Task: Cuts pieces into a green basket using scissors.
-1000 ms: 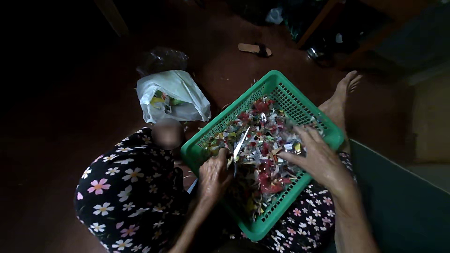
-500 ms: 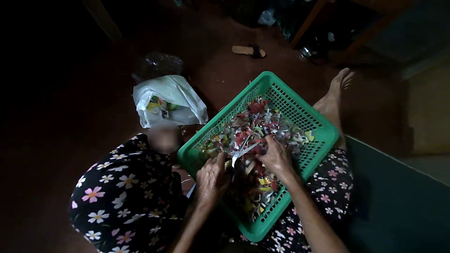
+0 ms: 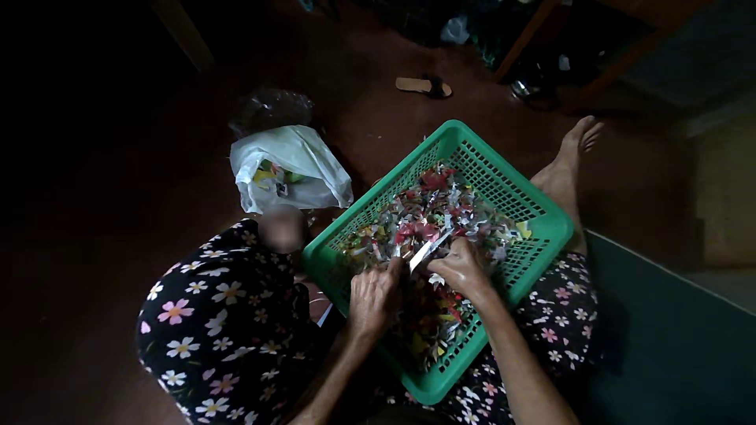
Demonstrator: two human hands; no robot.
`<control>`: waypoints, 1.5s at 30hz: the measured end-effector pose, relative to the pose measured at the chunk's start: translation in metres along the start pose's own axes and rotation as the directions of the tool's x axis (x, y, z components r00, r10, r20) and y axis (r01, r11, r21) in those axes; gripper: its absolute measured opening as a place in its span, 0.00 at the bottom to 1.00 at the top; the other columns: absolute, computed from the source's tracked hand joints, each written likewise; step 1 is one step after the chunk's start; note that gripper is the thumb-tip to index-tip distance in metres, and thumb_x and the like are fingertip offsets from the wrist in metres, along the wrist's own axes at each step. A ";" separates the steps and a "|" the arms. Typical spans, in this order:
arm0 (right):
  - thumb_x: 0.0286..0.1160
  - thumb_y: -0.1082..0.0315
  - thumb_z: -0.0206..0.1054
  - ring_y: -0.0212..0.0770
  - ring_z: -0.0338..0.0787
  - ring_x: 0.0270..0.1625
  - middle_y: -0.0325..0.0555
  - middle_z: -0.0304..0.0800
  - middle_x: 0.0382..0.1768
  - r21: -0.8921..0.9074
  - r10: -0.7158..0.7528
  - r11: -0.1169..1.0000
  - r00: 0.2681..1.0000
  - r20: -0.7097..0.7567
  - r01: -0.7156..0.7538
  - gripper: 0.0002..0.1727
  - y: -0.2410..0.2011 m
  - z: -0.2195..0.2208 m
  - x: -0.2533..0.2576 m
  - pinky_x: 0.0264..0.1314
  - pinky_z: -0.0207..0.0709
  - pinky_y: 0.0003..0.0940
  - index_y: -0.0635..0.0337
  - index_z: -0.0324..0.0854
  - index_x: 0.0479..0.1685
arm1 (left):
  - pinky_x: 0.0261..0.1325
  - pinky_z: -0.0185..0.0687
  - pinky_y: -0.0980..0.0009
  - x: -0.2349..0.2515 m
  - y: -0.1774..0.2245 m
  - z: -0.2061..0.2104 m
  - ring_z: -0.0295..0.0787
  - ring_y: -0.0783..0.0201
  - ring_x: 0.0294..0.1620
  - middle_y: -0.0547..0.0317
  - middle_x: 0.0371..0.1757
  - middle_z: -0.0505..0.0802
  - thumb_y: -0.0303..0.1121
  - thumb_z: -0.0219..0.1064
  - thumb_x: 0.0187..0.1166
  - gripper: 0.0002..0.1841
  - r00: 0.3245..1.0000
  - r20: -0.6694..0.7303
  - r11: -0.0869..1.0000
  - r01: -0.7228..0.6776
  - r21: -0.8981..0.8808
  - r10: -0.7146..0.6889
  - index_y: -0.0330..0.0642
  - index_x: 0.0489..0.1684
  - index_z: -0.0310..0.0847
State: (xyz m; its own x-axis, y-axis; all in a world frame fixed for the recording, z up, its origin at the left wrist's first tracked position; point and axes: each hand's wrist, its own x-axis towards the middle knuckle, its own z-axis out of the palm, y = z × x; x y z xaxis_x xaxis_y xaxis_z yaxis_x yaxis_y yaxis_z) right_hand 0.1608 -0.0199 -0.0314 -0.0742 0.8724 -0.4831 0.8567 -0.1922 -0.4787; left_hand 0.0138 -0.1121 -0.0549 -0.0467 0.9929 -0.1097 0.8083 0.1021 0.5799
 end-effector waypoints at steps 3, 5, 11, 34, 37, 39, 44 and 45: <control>0.61 0.65 0.83 0.53 0.88 0.52 0.59 0.90 0.45 0.069 -0.015 0.998 1.000 -0.012 0.016 0.20 0.003 -0.004 0.001 0.60 0.78 0.56 0.68 0.87 0.48 | 0.35 0.82 0.41 -0.005 -0.002 -0.002 0.93 0.38 0.32 0.42 0.30 0.93 0.29 0.67 0.74 0.12 0.999 -0.028 0.999 -0.020 -0.039 0.019 0.38 0.52 0.90; 0.61 0.63 0.83 0.52 0.87 0.49 0.57 0.89 0.41 0.087 0.003 0.996 0.999 -0.033 0.000 0.19 0.007 -0.008 0.002 0.57 0.77 0.57 0.67 0.87 0.43 | 0.38 0.82 0.41 -0.007 -0.004 -0.007 0.93 0.38 0.35 0.42 0.32 0.93 0.31 0.67 0.76 0.13 0.999 0.035 1.000 0.019 -0.018 -0.019 0.39 0.55 0.89; 0.63 0.62 0.82 0.55 0.88 0.55 0.61 0.91 0.46 0.028 -0.061 0.998 0.996 -0.061 0.063 0.20 0.015 -0.003 -0.001 0.63 0.76 0.59 0.69 0.87 0.47 | 0.55 0.84 0.44 -0.002 0.000 -0.002 0.88 0.39 0.63 0.41 0.63 0.90 0.32 0.64 0.81 0.25 0.976 0.217 1.000 0.008 0.022 -0.012 0.42 0.78 0.74; 0.81 0.50 0.69 0.41 0.92 0.38 0.51 0.93 0.45 0.033 -0.266 0.961 0.950 -0.161 0.275 0.22 0.014 -0.030 -0.051 0.45 0.86 0.43 0.62 0.88 0.55 | 0.63 0.78 0.35 -0.007 0.001 -0.021 0.86 0.33 0.64 0.30 0.63 0.88 0.36 0.69 0.79 0.34 0.957 0.287 0.983 0.024 -0.180 0.029 0.31 0.85 0.64; 0.85 0.59 0.66 0.29 0.84 0.22 0.41 0.89 0.29 0.417 -0.248 0.875 0.968 -0.050 0.246 0.17 0.010 -0.002 -0.044 0.28 0.81 0.24 0.67 0.83 0.52 | 0.51 0.85 0.43 -0.012 0.025 -0.019 0.89 0.35 0.60 0.34 0.61 0.90 0.34 0.72 0.73 0.36 0.990 0.137 0.998 0.032 0.054 -0.039 0.30 0.82 0.68; 0.86 0.69 0.62 0.27 0.84 0.20 0.38 0.88 0.24 0.606 -0.251 0.754 0.964 -0.092 0.254 0.10 0.010 0.007 -0.036 0.26 0.81 0.21 0.69 0.83 0.46 | 0.42 0.86 0.46 -0.018 0.024 -0.016 0.92 0.37 0.52 0.38 0.55 0.93 0.39 0.76 0.70 0.35 0.999 0.010 0.996 -0.039 0.081 0.039 0.31 0.78 0.74; 0.81 0.75 0.63 0.24 0.87 0.23 0.31 0.91 0.25 0.729 -0.380 0.595 0.917 -0.118 0.340 0.08 0.022 -0.008 -0.030 0.30 0.85 0.19 0.60 0.86 0.35 | 0.47 0.93 0.58 -0.021 -0.013 -0.038 0.96 0.61 0.45 0.56 0.47 0.97 0.38 0.67 0.80 0.16 0.921 -0.371 0.956 -0.204 -0.210 0.115 0.42 0.59 0.89; 0.80 0.74 0.64 0.23 0.88 0.25 0.30 0.92 0.27 0.752 -0.453 0.549 0.886 -0.100 0.366 0.09 0.028 -0.014 -0.030 0.31 0.85 0.18 0.56 0.88 0.35 | 0.50 0.92 0.61 -0.020 -0.018 -0.039 0.95 0.64 0.48 0.57 0.49 0.96 0.38 0.63 0.84 0.15 0.924 -0.372 0.932 -0.206 -0.297 0.086 0.41 0.59 0.88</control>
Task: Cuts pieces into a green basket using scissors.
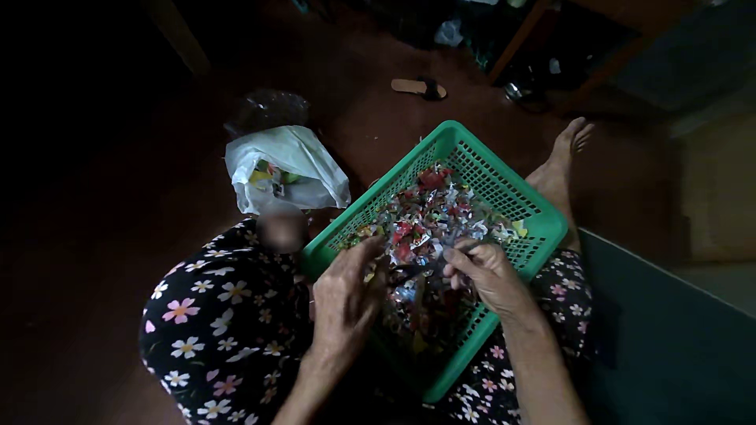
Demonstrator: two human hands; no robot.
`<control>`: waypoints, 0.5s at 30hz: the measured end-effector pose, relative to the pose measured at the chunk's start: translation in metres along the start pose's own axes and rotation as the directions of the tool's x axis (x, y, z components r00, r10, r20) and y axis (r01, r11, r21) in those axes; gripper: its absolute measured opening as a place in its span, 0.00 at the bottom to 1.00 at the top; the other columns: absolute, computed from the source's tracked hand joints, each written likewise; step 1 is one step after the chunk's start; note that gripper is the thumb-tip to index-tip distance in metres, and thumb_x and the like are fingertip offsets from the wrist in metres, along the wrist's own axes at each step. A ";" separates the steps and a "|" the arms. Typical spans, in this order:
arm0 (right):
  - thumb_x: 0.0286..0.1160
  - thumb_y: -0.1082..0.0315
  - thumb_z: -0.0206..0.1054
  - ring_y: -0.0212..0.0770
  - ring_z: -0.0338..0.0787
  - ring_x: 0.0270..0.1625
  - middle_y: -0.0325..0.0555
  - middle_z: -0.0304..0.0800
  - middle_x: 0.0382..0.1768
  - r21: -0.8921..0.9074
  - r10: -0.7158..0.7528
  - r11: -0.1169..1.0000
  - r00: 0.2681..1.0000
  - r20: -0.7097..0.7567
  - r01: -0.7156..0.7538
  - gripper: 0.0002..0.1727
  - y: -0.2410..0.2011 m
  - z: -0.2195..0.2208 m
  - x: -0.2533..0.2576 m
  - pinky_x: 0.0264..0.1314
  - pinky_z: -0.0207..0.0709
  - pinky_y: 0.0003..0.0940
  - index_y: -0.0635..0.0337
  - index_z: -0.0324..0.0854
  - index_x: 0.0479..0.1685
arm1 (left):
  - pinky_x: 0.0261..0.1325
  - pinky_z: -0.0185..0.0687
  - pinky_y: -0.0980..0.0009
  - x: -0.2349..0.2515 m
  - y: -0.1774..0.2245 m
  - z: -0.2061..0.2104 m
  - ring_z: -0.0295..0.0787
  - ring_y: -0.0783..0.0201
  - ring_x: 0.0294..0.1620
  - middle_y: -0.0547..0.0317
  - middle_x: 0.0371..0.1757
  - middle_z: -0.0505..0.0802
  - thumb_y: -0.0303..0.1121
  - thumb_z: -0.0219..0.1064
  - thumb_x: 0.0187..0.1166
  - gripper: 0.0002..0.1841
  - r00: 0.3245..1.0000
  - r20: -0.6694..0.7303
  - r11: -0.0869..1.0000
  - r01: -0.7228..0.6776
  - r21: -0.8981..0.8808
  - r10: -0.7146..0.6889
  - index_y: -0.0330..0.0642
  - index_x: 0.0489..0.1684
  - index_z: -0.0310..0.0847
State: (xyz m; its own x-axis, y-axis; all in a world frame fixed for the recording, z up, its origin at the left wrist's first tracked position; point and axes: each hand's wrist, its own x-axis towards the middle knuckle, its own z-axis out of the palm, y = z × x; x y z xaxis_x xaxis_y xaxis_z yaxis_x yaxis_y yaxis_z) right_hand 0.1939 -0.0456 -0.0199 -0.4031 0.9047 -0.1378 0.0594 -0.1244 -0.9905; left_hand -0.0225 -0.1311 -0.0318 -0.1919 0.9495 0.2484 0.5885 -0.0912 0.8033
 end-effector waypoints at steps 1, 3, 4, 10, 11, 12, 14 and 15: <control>0.80 0.72 0.66 0.22 0.90 0.28 0.28 0.94 0.31 0.055 -0.042 0.998 0.995 0.094 0.037 0.08 0.000 -0.008 -0.001 0.32 0.86 0.18 0.52 0.89 0.36 | 0.53 0.90 0.63 0.000 -0.002 -0.001 0.93 0.66 0.49 0.57 0.50 0.95 0.39 0.60 0.87 0.16 0.997 0.063 0.992 0.050 -0.115 -0.043 0.40 0.60 0.87; 0.80 0.64 0.70 0.21 0.92 0.34 0.26 0.96 0.39 0.166 -0.120 0.983 0.956 0.266 0.077 0.06 -0.002 -0.021 -0.003 0.34 0.87 0.16 0.44 0.93 0.42 | 0.56 0.86 0.71 -0.004 -0.003 0.001 0.89 0.74 0.50 0.61 0.50 0.94 0.41 0.53 0.91 0.19 0.932 0.358 0.884 0.219 -0.413 -0.064 0.39 0.59 0.86; 0.80 0.62 0.70 0.20 0.92 0.35 0.25 0.96 0.41 0.194 -0.146 0.977 0.936 0.321 0.086 0.05 -0.003 -0.025 -0.004 0.35 0.87 0.16 0.43 0.93 0.44 | 0.54 0.84 0.76 -0.007 -0.002 0.005 0.88 0.78 0.48 0.67 0.49 0.93 0.42 0.52 0.91 0.19 0.862 0.507 0.770 0.340 -0.540 -0.024 0.40 0.57 0.87; 0.81 0.62 0.70 0.21 0.93 0.35 0.28 0.96 0.40 0.264 -0.183 0.963 0.841 0.508 0.050 0.06 -0.004 -0.040 -0.011 0.33 0.86 0.15 0.47 0.93 0.46 | 0.42 0.86 0.79 -0.016 -0.004 0.021 0.90 0.76 0.43 0.66 0.54 0.93 0.50 0.65 0.83 0.24 0.593 0.725 0.327 0.648 -0.688 0.350 0.44 0.70 0.80; 0.81 0.63 0.70 0.21 0.93 0.35 0.28 0.97 0.40 0.267 -0.186 0.963 0.826 0.532 0.045 0.06 -0.004 -0.039 -0.011 0.34 0.86 0.15 0.47 0.93 0.46 | 0.38 0.84 0.81 -0.018 -0.004 0.023 0.89 0.77 0.42 0.64 0.56 0.93 0.52 0.67 0.81 0.28 0.572 0.712 0.276 0.666 -0.693 0.408 0.45 0.73 0.78; 0.81 0.63 0.70 0.21 0.93 0.36 0.29 0.97 0.40 0.265 -0.187 0.963 0.809 0.558 0.040 0.06 -0.006 -0.038 -0.011 0.35 0.87 0.16 0.48 0.93 0.47 | 0.35 0.82 0.82 -0.020 -0.003 0.026 0.88 0.78 0.40 0.62 0.57 0.93 0.52 0.70 0.79 0.30 0.555 0.701 0.229 0.687 -0.690 0.447 0.44 0.75 0.76; 0.77 0.63 0.74 0.24 0.94 0.41 0.31 0.97 0.46 0.211 -0.143 0.977 0.784 0.604 0.016 0.13 -0.012 -0.035 -0.011 0.43 0.90 0.20 0.51 0.91 0.56 | 0.37 0.81 0.82 -0.022 -0.003 0.031 0.88 0.78 0.40 0.64 0.52 0.93 0.46 0.73 0.75 0.29 0.529 0.711 0.193 0.723 -0.663 0.463 0.43 0.73 0.76; 0.72 0.60 0.77 0.26 0.94 0.46 0.33 0.96 0.52 0.141 -0.090 0.990 0.787 0.610 0.004 0.23 -0.016 -0.035 -0.011 0.49 0.90 0.23 0.54 0.87 0.67 | 0.39 0.82 0.83 -0.023 -0.003 0.031 0.88 0.79 0.41 0.68 0.48 0.93 0.43 0.75 0.74 0.28 0.525 0.729 0.215 0.727 -0.653 0.440 0.43 0.71 0.76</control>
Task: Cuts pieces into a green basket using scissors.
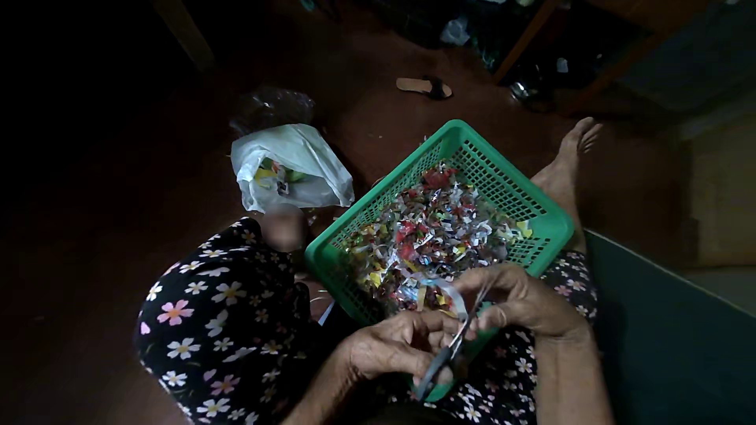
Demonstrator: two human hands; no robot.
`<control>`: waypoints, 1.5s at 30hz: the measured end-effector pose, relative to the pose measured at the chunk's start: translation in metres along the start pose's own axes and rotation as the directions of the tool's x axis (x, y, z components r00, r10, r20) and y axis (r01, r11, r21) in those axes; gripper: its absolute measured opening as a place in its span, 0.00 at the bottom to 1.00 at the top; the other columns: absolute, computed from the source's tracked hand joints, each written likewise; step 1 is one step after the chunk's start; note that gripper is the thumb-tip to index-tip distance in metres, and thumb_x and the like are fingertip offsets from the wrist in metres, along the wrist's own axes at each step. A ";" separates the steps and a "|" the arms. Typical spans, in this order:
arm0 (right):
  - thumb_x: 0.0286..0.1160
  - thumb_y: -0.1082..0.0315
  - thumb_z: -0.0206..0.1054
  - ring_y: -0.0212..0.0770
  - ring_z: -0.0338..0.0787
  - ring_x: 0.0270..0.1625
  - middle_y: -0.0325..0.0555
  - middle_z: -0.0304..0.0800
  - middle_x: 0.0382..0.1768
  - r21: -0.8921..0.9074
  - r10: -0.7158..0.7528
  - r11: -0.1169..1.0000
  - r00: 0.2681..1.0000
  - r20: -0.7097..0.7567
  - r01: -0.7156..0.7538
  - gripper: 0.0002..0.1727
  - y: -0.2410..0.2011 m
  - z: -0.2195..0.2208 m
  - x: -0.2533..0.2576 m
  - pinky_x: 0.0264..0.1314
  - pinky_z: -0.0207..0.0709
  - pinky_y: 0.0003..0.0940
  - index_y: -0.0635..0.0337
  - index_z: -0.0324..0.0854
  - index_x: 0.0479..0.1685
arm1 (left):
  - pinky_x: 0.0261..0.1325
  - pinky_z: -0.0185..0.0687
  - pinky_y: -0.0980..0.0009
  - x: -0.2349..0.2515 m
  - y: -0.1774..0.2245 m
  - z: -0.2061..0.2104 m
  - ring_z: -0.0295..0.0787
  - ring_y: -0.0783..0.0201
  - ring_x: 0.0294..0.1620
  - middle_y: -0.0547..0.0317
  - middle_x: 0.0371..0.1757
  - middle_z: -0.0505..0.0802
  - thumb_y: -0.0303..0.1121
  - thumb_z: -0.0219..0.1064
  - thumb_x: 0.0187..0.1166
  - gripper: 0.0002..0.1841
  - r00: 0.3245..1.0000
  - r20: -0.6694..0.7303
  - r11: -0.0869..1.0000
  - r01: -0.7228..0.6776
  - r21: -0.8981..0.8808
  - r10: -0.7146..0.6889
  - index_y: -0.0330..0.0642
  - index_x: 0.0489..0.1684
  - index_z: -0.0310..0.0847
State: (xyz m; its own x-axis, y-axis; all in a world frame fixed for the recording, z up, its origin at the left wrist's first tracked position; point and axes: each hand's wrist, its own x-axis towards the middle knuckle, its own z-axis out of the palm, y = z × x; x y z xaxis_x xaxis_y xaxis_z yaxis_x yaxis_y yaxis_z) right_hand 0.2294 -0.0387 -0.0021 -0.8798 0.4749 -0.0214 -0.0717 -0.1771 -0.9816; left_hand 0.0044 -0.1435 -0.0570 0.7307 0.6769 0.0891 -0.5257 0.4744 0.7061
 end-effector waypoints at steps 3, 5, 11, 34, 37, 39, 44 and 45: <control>0.68 0.57 0.78 0.26 0.91 0.43 0.36 0.92 0.54 -0.349 0.149 0.897 0.929 -0.338 -0.271 0.36 -0.014 -0.006 -0.005 0.48 0.88 0.24 0.57 0.76 0.78 | 0.39 0.82 0.82 -0.007 0.007 0.003 0.86 0.80 0.37 0.72 0.39 0.91 0.41 0.75 0.75 0.21 0.969 -0.244 0.979 0.084 0.185 -0.037 0.41 0.62 0.81; 0.71 0.63 0.77 0.33 0.90 0.38 0.41 0.93 0.41 -0.500 0.095 0.685 0.746 -0.659 -0.529 0.22 -0.010 -0.006 -0.003 0.45 0.85 0.34 0.58 0.86 0.65 | 0.37 0.81 0.81 -0.013 0.014 0.004 0.84 0.80 0.33 0.74 0.34 0.90 0.44 0.71 0.77 0.16 0.905 -0.424 0.943 0.156 0.293 -0.018 0.42 0.52 0.85; 0.66 0.74 0.75 0.63 0.90 0.62 0.58 0.82 0.73 -0.857 0.192 0.232 0.886 -0.423 -0.460 0.29 0.039 0.063 0.012 0.61 0.82 0.63 0.58 0.82 0.73 | 0.31 0.80 0.80 -0.020 0.017 0.004 0.86 0.76 0.28 0.68 0.30 0.92 0.58 0.68 0.76 0.27 0.879 -0.477 0.959 0.116 0.257 0.021 0.42 0.53 0.86; 0.70 0.76 0.73 0.26 0.86 0.39 0.42 0.89 0.35 -0.318 0.267 0.737 0.689 -0.674 -0.596 0.07 -0.003 0.013 0.031 0.48 0.82 0.26 0.67 0.87 0.44 | 0.56 0.84 0.42 -0.002 0.018 0.012 0.87 0.35 0.62 0.38 0.62 0.91 0.31 0.68 0.77 0.29 0.705 -0.653 0.112 0.651 0.751 0.277 0.36 0.81 0.73; 0.69 0.76 0.73 0.23 0.86 0.34 0.39 0.89 0.31 -0.269 0.307 0.759 0.691 -0.655 -0.593 0.05 -0.001 0.016 0.035 0.42 0.81 0.22 0.65 0.87 0.41 | 0.51 0.85 0.43 0.001 0.013 0.009 0.91 0.36 0.57 0.39 0.56 0.93 0.29 0.65 0.79 0.24 0.726 -0.606 0.090 0.614 0.784 0.326 0.36 0.77 0.78; 0.67 0.78 0.74 0.24 0.87 0.34 0.39 0.89 0.32 -0.223 0.324 0.781 0.683 -0.654 -0.584 0.06 -0.001 0.018 0.036 0.41 0.82 0.21 0.66 0.86 0.41 | 0.48 0.86 0.44 0.000 0.010 0.006 0.93 0.37 0.52 0.40 0.52 0.94 0.29 0.65 0.80 0.22 0.728 -0.582 0.072 0.600 0.796 0.363 0.37 0.73 0.81; 0.77 0.71 0.68 0.28 0.91 0.48 0.43 0.90 0.47 -0.161 0.267 0.887 0.766 -0.585 -0.432 0.17 0.002 0.008 0.021 0.56 0.85 0.25 0.67 0.79 0.62 | 0.37 0.86 0.43 -0.005 0.006 0.003 0.94 0.42 0.32 0.43 0.33 0.95 0.30 0.66 0.77 0.16 0.701 -0.549 0.106 0.570 0.815 0.455 0.37 0.61 0.89; 0.81 0.70 0.65 0.27 0.89 0.45 0.42 0.89 0.45 -0.187 0.246 0.884 0.768 -0.592 -0.428 0.14 0.004 0.006 0.018 0.54 0.84 0.25 0.67 0.80 0.59 | 0.36 0.86 0.43 -0.006 0.006 0.003 0.94 0.42 0.32 0.43 0.32 0.94 0.30 0.66 0.77 0.16 0.705 -0.557 0.118 0.569 0.814 0.440 0.38 0.60 0.89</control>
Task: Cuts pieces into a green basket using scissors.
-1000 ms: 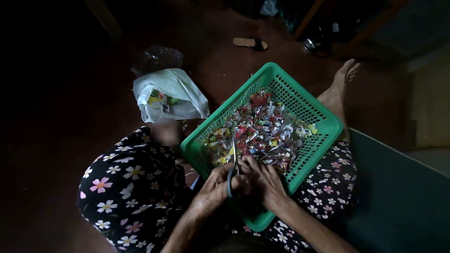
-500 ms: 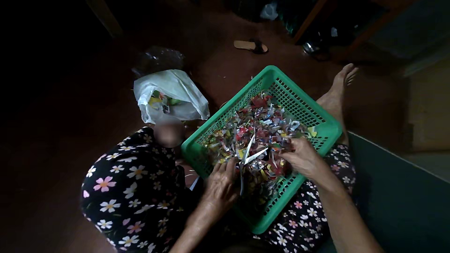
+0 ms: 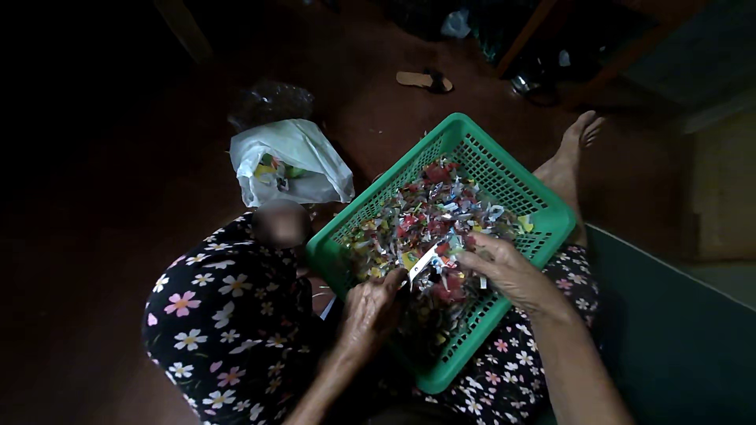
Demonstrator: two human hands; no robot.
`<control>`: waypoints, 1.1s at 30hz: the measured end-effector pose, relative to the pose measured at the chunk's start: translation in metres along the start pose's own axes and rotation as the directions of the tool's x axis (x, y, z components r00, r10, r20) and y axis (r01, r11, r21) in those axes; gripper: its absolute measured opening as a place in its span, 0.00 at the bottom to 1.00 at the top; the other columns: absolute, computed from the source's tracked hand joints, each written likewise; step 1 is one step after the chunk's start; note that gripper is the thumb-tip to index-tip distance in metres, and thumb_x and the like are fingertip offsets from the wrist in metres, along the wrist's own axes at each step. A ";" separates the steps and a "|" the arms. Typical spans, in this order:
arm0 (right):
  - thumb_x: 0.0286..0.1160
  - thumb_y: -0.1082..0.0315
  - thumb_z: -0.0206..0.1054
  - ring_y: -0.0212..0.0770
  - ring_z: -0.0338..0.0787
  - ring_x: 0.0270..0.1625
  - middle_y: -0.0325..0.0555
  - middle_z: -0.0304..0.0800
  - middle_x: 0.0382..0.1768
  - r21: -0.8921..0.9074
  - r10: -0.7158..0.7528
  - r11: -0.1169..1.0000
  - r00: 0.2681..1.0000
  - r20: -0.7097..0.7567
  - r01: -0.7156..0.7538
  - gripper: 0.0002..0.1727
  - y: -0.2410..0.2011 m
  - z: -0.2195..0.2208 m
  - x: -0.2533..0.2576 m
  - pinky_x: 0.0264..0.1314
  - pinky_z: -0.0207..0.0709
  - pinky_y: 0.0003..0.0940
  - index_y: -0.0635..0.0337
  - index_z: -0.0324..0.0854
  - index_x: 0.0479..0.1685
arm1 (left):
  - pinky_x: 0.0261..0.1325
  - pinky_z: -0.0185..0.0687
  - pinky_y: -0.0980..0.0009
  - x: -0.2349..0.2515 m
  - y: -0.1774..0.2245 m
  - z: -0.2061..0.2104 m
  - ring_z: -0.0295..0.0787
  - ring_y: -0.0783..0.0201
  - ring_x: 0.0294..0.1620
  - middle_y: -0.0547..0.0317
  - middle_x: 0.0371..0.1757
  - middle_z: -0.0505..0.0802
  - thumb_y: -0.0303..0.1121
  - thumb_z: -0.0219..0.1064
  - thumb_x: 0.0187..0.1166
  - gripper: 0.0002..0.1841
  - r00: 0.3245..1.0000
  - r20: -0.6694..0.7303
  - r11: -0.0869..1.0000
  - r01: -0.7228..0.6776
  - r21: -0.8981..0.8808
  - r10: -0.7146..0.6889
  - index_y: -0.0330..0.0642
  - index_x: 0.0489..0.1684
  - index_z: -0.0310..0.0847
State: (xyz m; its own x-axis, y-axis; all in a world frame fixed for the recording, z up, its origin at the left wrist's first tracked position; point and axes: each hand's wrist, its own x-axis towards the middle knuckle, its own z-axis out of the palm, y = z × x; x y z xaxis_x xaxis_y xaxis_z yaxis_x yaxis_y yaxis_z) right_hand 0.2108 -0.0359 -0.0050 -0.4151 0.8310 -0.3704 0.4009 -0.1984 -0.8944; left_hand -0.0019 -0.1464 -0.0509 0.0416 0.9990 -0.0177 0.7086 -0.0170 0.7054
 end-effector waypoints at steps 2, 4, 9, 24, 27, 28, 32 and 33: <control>0.85 0.69 0.60 0.23 0.83 0.38 0.38 0.86 0.37 -0.059 -0.019 0.998 0.999 -0.037 0.017 0.12 0.004 -0.001 -0.001 0.47 0.79 0.21 0.67 0.83 0.54 | 0.41 0.85 0.42 0.001 0.000 -0.002 0.94 0.41 0.37 0.42 0.36 0.94 0.33 0.64 0.81 0.16 0.994 0.103 0.999 0.037 -0.024 -0.035 0.39 0.62 0.86; 0.88 0.69 0.58 0.24 0.83 0.38 0.40 0.85 0.35 -0.135 -0.025 0.991 0.998 -0.049 0.018 0.12 0.005 -0.001 -0.001 0.47 0.78 0.22 0.68 0.84 0.51 | 0.49 0.86 0.42 0.001 -0.002 -0.001 0.93 0.40 0.46 0.39 0.46 0.94 0.34 0.63 0.83 0.21 0.982 0.187 0.998 0.031 -0.045 -0.022 0.36 0.71 0.81; 0.89 0.68 0.55 0.28 0.81 0.38 0.43 0.83 0.35 -0.226 0.005 0.974 0.999 -0.036 -0.013 0.14 0.008 0.008 0.003 0.47 0.76 0.28 0.67 0.84 0.51 | 0.62 0.82 0.41 0.008 0.003 0.001 0.89 0.36 0.61 0.35 0.60 0.91 0.32 0.64 0.81 0.28 0.966 0.259 0.999 0.017 -0.049 -0.004 0.32 0.81 0.72; 0.92 0.62 0.52 0.36 0.84 0.43 0.50 0.86 0.40 -0.257 -0.002 0.965 0.982 -0.191 -0.048 0.19 0.011 0.009 -0.006 0.53 0.78 0.38 0.66 0.83 0.58 | 0.70 0.80 0.47 -0.006 -0.015 0.011 0.88 0.45 0.65 0.37 0.65 0.89 0.37 0.64 0.82 0.32 0.972 0.223 0.970 -0.020 -0.241 0.076 0.31 0.84 0.67; 0.88 0.64 0.52 0.31 0.82 0.41 0.43 0.83 0.36 -0.219 -0.010 0.976 0.988 -0.151 -0.024 0.17 0.012 0.009 -0.006 0.50 0.77 0.34 0.65 0.84 0.52 | 0.71 0.79 0.47 0.000 -0.012 0.006 0.87 0.46 0.66 0.39 0.66 0.89 0.41 0.63 0.81 0.33 0.958 0.277 0.961 0.004 -0.277 0.076 0.35 0.86 0.65; 0.86 0.65 0.52 0.30 0.82 0.39 0.42 0.83 0.35 -0.224 -0.005 0.974 0.991 -0.134 -0.025 0.16 0.012 0.011 -0.006 0.48 0.77 0.33 0.64 0.84 0.50 | 0.70 0.79 0.47 0.003 -0.010 0.006 0.87 0.47 0.66 0.40 0.65 0.89 0.41 0.63 0.81 0.33 0.956 0.285 0.960 0.007 -0.280 0.076 0.35 0.85 0.65; 0.84 0.65 0.51 0.32 0.83 0.47 0.47 0.87 0.43 -0.199 0.031 0.978 0.992 -0.119 -0.055 0.20 0.010 0.017 -0.006 0.56 0.76 0.36 0.68 0.85 0.54 | 0.66 0.81 0.45 0.010 -0.005 0.009 0.89 0.45 0.61 0.39 0.62 0.90 0.36 0.64 0.81 0.32 0.973 0.215 0.964 -0.019 -0.265 0.078 0.32 0.85 0.66; 0.84 0.65 0.51 0.32 0.83 0.46 0.46 0.86 0.42 -0.197 0.036 0.978 0.991 -0.125 -0.061 0.19 0.010 0.018 -0.005 0.56 0.76 0.36 0.68 0.86 0.53 | 0.62 0.83 0.45 0.010 -0.005 0.010 0.91 0.44 0.56 0.39 0.57 0.92 0.33 0.65 0.80 0.30 0.981 0.182 0.969 -0.025 -0.246 0.072 0.31 0.83 0.69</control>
State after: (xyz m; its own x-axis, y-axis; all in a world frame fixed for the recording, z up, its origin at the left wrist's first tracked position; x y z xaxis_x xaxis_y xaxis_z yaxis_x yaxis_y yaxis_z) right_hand 0.2026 -0.0515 -0.0165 -0.2947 0.8818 -0.3681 0.5786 -0.1420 -0.8032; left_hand 0.0021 -0.1370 -0.0615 0.2202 0.9708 -0.0957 0.5123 -0.0316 0.8582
